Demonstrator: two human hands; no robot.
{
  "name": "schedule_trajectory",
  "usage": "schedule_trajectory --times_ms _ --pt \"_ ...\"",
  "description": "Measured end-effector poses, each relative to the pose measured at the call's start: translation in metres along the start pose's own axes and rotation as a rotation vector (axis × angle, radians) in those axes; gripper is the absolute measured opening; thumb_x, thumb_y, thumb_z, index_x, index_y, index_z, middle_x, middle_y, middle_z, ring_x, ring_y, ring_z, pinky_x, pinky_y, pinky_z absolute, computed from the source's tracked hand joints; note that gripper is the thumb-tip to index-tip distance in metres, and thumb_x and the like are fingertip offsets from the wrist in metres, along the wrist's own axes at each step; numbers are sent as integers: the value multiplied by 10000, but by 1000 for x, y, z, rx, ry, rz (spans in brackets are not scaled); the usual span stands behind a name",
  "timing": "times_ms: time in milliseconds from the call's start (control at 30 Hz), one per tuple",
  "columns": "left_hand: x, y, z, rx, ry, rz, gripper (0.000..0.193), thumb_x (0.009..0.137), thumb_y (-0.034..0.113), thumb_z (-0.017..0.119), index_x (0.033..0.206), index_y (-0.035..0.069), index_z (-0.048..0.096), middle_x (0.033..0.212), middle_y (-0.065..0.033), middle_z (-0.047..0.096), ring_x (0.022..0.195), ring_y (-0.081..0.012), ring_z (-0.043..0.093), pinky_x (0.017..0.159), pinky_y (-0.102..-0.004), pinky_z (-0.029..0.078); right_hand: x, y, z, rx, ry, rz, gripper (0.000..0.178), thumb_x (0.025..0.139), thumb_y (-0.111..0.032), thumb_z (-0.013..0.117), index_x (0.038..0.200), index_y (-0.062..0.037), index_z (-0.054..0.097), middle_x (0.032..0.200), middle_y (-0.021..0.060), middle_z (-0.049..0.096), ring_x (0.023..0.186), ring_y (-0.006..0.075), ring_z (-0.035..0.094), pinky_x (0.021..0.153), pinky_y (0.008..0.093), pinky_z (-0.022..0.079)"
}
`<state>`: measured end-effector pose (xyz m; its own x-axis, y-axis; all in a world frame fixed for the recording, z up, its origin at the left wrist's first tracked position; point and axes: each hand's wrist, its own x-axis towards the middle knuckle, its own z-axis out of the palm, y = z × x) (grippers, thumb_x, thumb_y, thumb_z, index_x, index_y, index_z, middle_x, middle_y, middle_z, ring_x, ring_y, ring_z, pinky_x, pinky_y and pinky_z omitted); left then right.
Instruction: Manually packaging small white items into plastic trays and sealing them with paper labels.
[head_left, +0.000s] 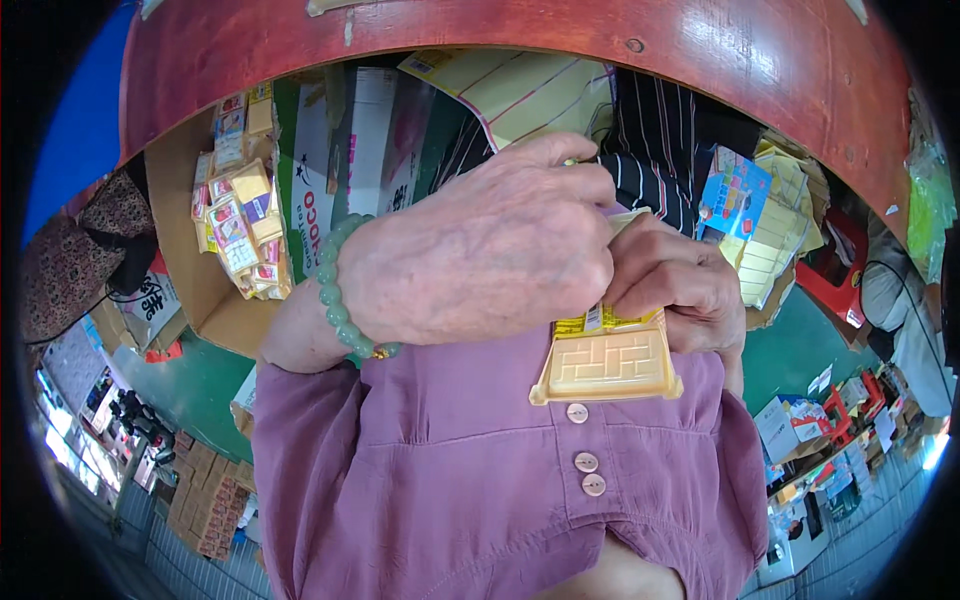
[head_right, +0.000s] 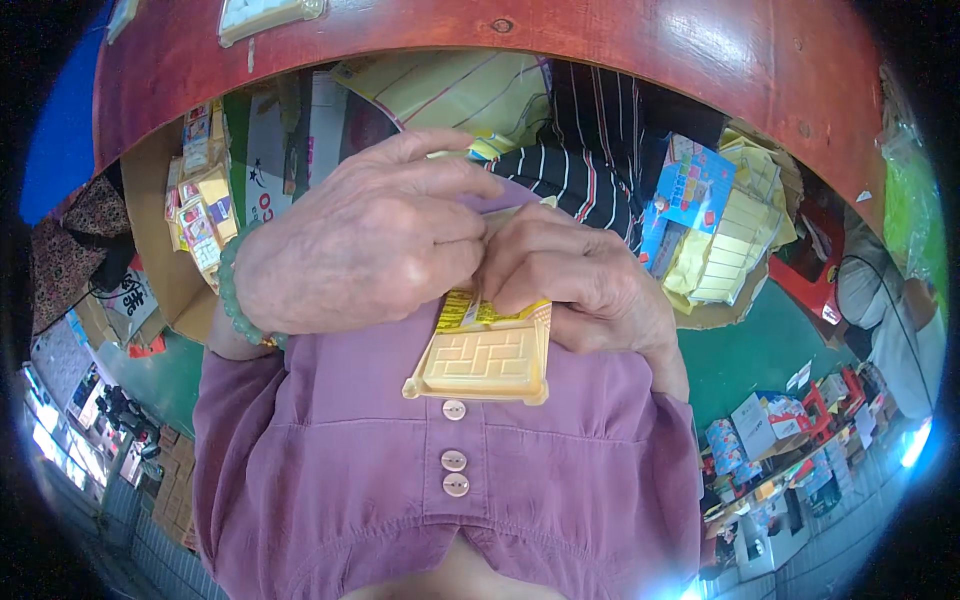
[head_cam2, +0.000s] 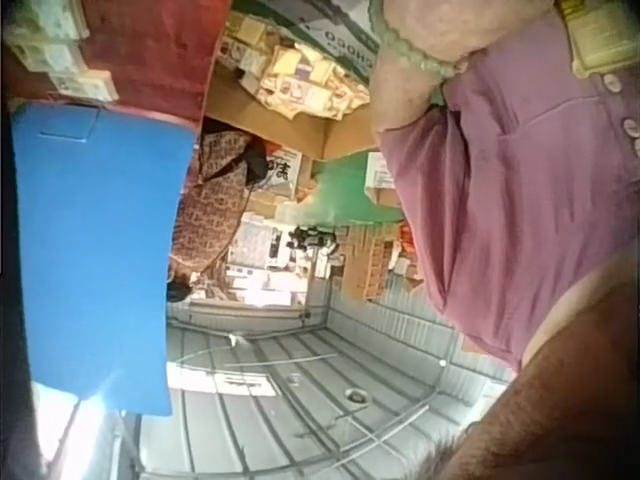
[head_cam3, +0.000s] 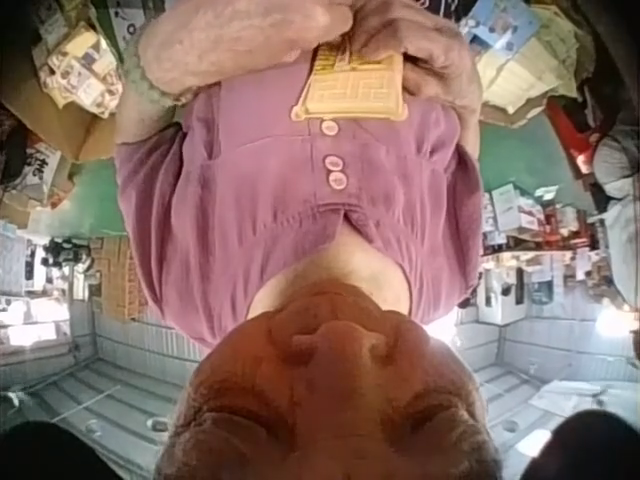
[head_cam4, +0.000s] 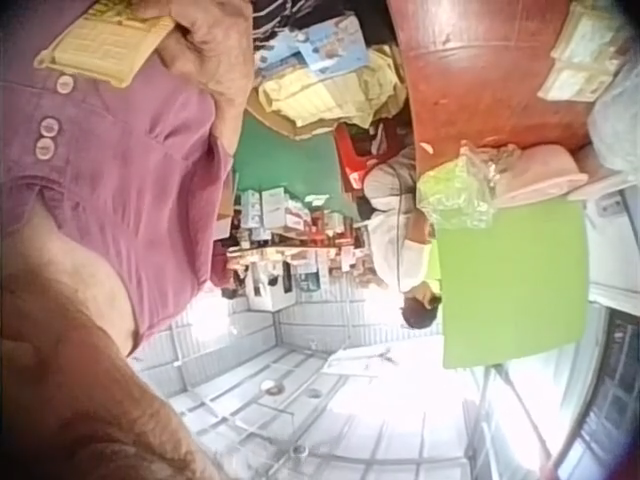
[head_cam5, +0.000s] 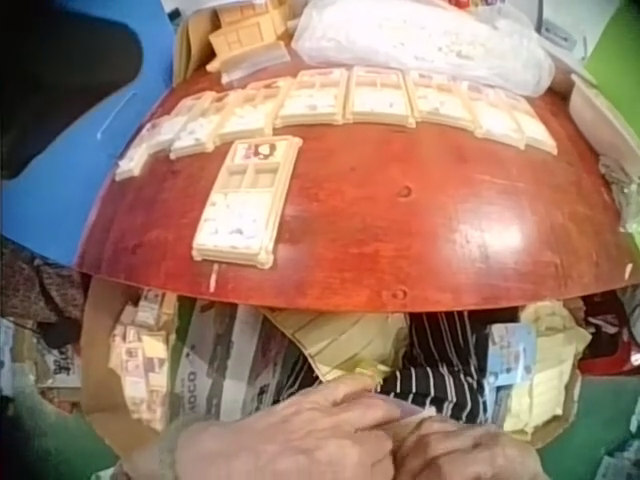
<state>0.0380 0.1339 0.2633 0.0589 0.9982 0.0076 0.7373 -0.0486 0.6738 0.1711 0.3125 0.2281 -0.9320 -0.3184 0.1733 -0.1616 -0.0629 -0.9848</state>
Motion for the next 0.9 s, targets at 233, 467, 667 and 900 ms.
schedule_trajectory --times_ms 233,467,667,900 --pt "0 -21 19 -276 114 15 130 660 123 700 677 27 615 716 -77 601 829 -260 608 803 -395 460 -3 0 -3 -75 9 -29 86 697 -48 699 755 -45 636 987 96 637 969 269 572 852 400 450" --pt "2 -34 43 -592 204 31 159 683 128 701 657 -5 618 679 -107 594 683 -290 587 649 -392 446 -3 4 -5 -64 -52 -9 99 681 -62 707 745 -46 633 940 78 665 980 278 576 847 383 448" --pt "3 -40 42 -716 157 -25 169 710 128 718 690 -8 620 677 -91 588 640 -239 583 586 -349 438 -1 5 -9 -53 -82 -47 141 692 -94 737 735 -24 621 886 132 687 844 287 603 771 385 456" --pt "-6 -35 43 -832 381 -79 229 799 131 683 949 -31 621 949 -146 648 890 -257 635 775 -335 492 3 1 4 108 438 -84 211 705 -127 741 827 15 642 786 107 652 735 239 586 664 355 459"
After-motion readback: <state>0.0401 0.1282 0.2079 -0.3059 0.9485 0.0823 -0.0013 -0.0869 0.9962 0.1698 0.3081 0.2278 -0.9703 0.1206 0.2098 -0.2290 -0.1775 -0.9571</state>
